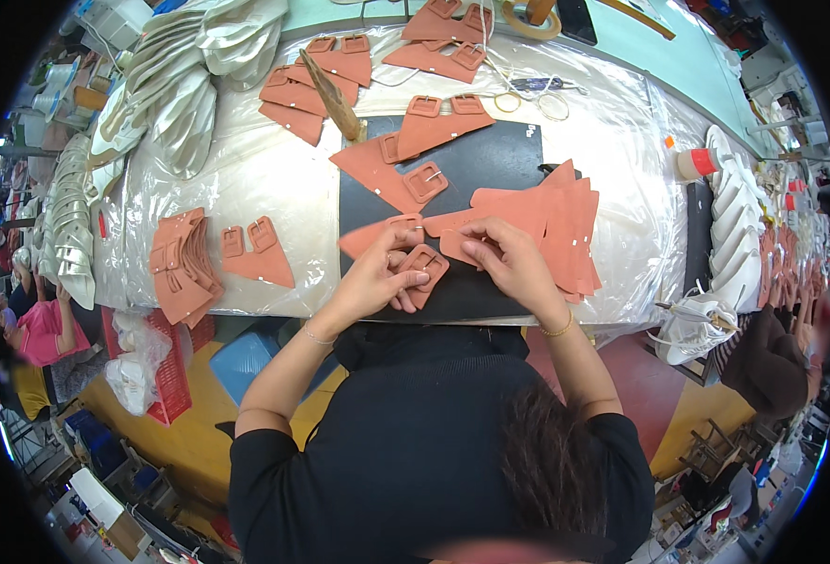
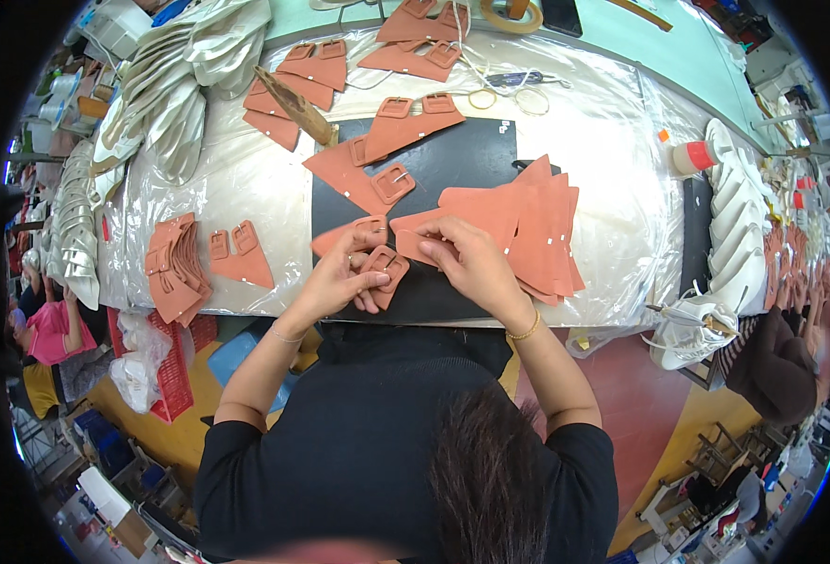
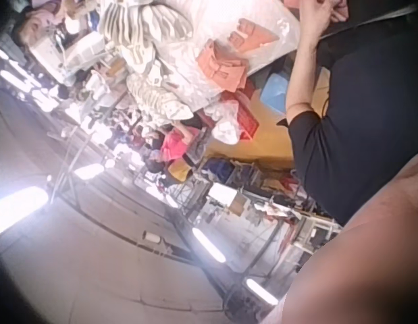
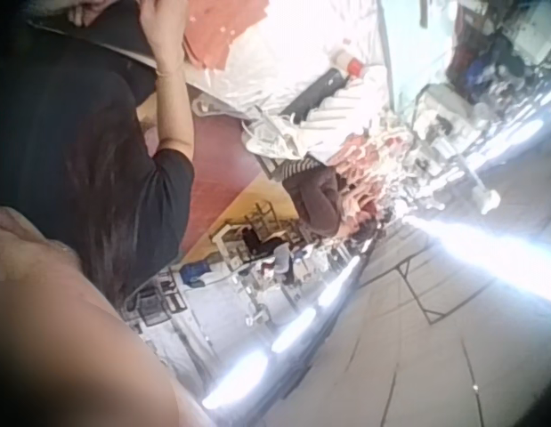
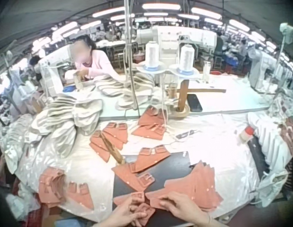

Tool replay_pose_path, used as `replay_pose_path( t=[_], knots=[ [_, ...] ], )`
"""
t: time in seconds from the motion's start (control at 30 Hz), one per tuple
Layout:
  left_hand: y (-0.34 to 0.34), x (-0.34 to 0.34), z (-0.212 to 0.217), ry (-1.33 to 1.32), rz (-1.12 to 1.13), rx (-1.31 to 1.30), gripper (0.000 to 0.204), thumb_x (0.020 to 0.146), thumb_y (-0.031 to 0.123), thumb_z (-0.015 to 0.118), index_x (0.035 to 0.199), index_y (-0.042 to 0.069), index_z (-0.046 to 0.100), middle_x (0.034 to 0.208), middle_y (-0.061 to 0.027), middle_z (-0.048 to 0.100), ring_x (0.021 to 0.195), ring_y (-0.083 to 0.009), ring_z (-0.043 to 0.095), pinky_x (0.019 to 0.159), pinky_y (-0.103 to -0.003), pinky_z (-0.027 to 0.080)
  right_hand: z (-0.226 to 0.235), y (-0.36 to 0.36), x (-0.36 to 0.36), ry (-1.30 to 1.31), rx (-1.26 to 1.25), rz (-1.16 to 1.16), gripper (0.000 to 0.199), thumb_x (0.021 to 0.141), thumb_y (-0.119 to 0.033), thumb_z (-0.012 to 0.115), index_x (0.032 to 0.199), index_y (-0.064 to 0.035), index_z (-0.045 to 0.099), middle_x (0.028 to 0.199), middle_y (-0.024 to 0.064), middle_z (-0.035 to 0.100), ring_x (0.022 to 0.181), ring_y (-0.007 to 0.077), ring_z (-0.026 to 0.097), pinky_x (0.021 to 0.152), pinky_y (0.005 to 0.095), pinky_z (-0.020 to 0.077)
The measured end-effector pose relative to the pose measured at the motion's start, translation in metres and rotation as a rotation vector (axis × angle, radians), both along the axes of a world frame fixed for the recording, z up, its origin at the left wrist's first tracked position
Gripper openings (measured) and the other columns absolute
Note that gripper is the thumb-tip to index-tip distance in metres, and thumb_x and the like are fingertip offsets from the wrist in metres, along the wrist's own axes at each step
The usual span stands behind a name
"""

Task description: The person repeatedly picks up reddish-brown leather pieces and metal buckles, aligns them, and secures them with pins. The person stacks the finished assemblies on the table and continues the process with additional pieces.

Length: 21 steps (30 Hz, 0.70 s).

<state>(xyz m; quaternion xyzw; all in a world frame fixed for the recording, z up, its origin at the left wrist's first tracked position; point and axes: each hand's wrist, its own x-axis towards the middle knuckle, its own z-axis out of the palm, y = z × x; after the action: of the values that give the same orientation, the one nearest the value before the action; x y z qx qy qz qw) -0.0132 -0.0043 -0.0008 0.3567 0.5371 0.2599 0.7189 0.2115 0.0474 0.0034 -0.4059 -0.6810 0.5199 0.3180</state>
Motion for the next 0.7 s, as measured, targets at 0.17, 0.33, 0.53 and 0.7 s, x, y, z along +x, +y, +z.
replay_pose_path(
  t=[0.17, 0.33, 0.53, 0.7],
  knots=[
    [0.004, 0.002, 0.018, -0.227, 0.018, 0.113, 0.043, 0.088, 0.008, 0.068, 0.123, 0.002, 0.044, 0.110, -0.0155, 0.062, 0.062, -0.0164, 0.067, 0.045, -0.021, 0.052, 0.020, 0.004, 0.008, -0.084, -0.223, 0.056, 0.018, 0.092, -0.010, 0.063, 0.107, 0.0003, 0.063, 0.088, 0.0062, 0.065, 0.074, 0.0088, 0.060, 0.063, 0.0222, 0.0488],
    [0.008, 0.002, 0.025, -0.290, -0.023, 0.080, 0.039, 0.087, 0.004, 0.067, 0.120, 0.000, 0.047, 0.108, -0.0156, 0.064, 0.066, -0.0171, 0.068, 0.053, -0.023, 0.055, 0.014, 0.011, 0.004, 0.059, -0.319, 0.027, 0.018, 0.092, -0.015, 0.064, 0.105, -0.0015, 0.064, 0.080, 0.0023, 0.065, 0.060, 0.0034, 0.055, 0.050, 0.0187, 0.0430],
    [0.015, 0.000, 0.034, -0.153, -0.167, 0.050, 0.025, 0.086, 0.003, 0.067, 0.109, -0.002, 0.059, 0.086, -0.0116, 0.070, 0.070, -0.0159, 0.069, 0.059, -0.024, 0.055, 0.010, 0.013, 0.016, 0.086, -0.435, 0.136, 0.019, 0.092, -0.019, 0.065, 0.101, -0.0022, 0.065, 0.067, -0.0049, 0.058, 0.045, -0.0014, 0.041, 0.036, 0.0171, 0.0270],
    [0.022, 0.005, 0.047, -0.139, -0.205, 0.070, 0.021, 0.081, -0.001, 0.070, 0.101, -0.004, 0.063, 0.084, -0.0114, 0.070, 0.069, -0.0156, 0.069, 0.059, -0.023, 0.056, 0.024, 0.018, 0.017, 0.141, -0.592, 0.330, 0.016, 0.092, -0.017, 0.066, 0.097, -0.0027, 0.066, 0.072, -0.0045, 0.058, 0.056, -0.0004, 0.044, 0.046, 0.0171, 0.0336]
  ],
)
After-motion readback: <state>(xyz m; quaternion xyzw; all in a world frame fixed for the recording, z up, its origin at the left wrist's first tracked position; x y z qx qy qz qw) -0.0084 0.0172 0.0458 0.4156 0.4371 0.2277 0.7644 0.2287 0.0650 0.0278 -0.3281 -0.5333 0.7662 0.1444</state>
